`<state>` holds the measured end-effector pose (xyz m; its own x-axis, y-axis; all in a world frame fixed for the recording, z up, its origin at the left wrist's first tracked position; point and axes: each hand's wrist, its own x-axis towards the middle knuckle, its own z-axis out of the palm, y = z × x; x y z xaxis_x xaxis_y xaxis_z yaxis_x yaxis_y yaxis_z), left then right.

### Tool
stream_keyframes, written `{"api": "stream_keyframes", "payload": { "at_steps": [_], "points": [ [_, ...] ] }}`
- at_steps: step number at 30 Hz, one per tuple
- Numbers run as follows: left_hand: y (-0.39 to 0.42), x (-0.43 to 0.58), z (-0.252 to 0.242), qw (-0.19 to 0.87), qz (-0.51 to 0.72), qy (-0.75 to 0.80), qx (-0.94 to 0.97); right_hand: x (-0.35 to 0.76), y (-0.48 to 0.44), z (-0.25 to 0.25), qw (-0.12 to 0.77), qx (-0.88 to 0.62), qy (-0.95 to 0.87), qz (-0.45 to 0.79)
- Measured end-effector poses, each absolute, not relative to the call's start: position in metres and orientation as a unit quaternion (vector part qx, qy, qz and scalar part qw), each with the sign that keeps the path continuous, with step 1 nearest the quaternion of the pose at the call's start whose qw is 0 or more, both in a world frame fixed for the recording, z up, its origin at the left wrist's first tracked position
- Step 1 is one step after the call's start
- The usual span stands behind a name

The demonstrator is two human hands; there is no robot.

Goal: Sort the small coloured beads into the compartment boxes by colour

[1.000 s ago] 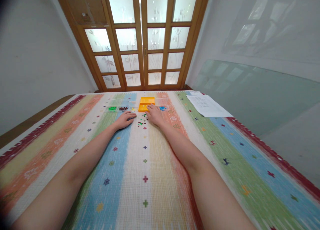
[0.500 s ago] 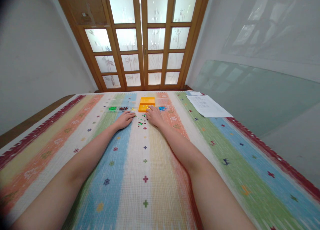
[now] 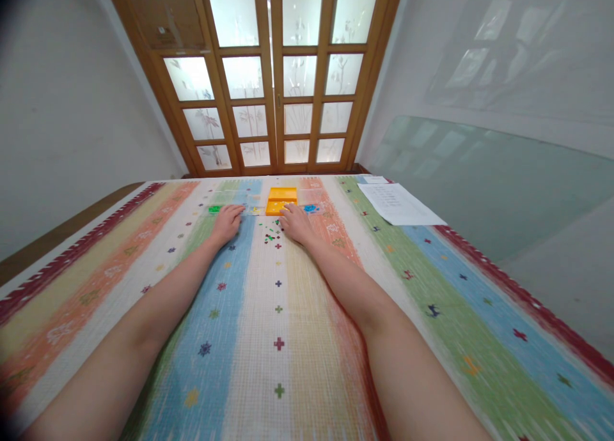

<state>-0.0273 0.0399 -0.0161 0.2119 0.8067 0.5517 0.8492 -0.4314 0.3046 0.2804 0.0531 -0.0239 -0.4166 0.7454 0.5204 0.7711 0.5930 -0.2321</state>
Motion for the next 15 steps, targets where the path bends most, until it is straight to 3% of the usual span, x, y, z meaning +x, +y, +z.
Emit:
{"api": "stream_keyframes", "payload": {
  "at_steps": [15],
  "points": [
    [0.046, -0.066, -0.021, 0.067, -0.330, -0.680, -0.651, 0.281, 0.039, 0.000, 0.288, -0.438, -0.851, 0.011]
  ]
}}
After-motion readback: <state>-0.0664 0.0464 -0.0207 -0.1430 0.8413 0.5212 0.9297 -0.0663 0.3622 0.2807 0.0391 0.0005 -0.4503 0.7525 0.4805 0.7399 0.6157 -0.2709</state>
